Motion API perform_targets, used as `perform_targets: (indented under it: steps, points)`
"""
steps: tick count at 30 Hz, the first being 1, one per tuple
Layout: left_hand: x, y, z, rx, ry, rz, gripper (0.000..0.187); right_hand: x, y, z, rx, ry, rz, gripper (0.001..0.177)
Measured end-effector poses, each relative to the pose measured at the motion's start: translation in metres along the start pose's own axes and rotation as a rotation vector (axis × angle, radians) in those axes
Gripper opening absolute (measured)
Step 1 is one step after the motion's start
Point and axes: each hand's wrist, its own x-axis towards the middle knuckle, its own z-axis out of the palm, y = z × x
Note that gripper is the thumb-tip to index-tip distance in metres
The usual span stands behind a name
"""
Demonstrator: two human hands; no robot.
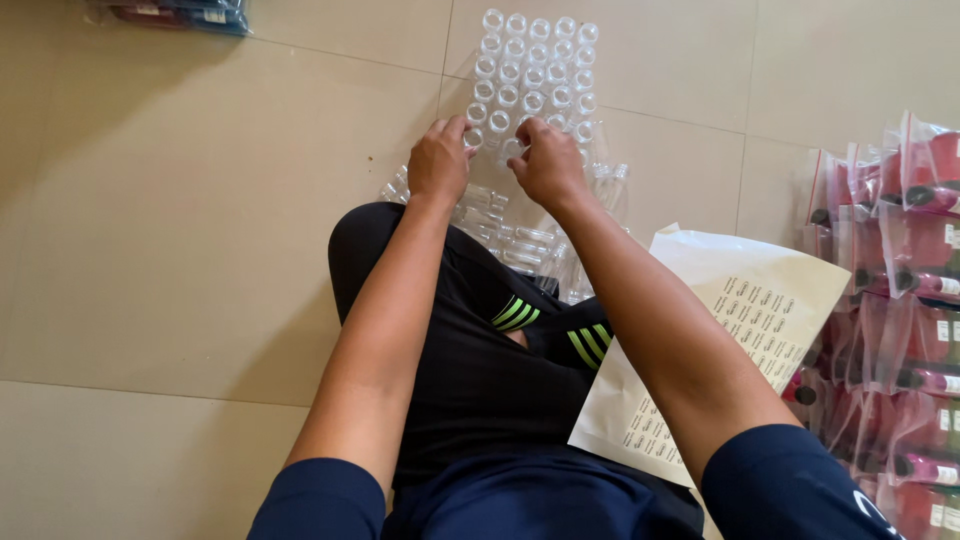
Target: The person peels individual small labels from a large sheet by hand and applies them one at a time to the surface of clear plastic bottles, then places each labeled bottle onto a stack on the floor.
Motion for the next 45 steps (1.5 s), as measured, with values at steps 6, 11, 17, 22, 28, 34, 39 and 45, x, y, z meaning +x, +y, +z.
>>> perform_targets:
  steps: [6,11,17,22,28,34,39,45]
  points:
    - [0.002,0.002,0.0,-0.018,-0.048,-0.07,0.039,0.0,-0.003,0.012,0.057,0.019,0.059,0.039]
    - [0.005,0.001,-0.003,-0.011,-0.073,-0.076,0.039,0.002,-0.012,0.018,0.105,0.047,0.071,0.04]
    - [-0.003,0.015,-0.023,-0.005,-0.081,-0.059,0.037,0.003,-0.007,0.029,0.114,0.055,0.09,0.041]
    - [0.0,0.008,-0.017,-0.009,-0.089,-0.076,0.037,0.005,-0.017,0.028,0.145,0.061,0.106,0.04]
    - [0.001,0.001,-0.007,-0.037,-0.053,-0.125,0.043,0.004,-0.023,0.03,0.154,0.053,0.152,0.036]
    - [0.0,-0.004,-0.002,-0.082,-0.043,-0.122,0.049,-0.007,-0.032,0.017,0.203,0.01,0.228,0.048]
    - [-0.018,0.006,-0.023,-0.246,0.115,-0.167,0.073,-0.025,-0.054,-0.026,0.251,-0.059,0.384,0.058]
    - [-0.033,0.026,-0.019,-0.03,-0.072,0.085,0.016,-0.082,-0.074,-0.125,0.331,0.108,0.142,0.031]
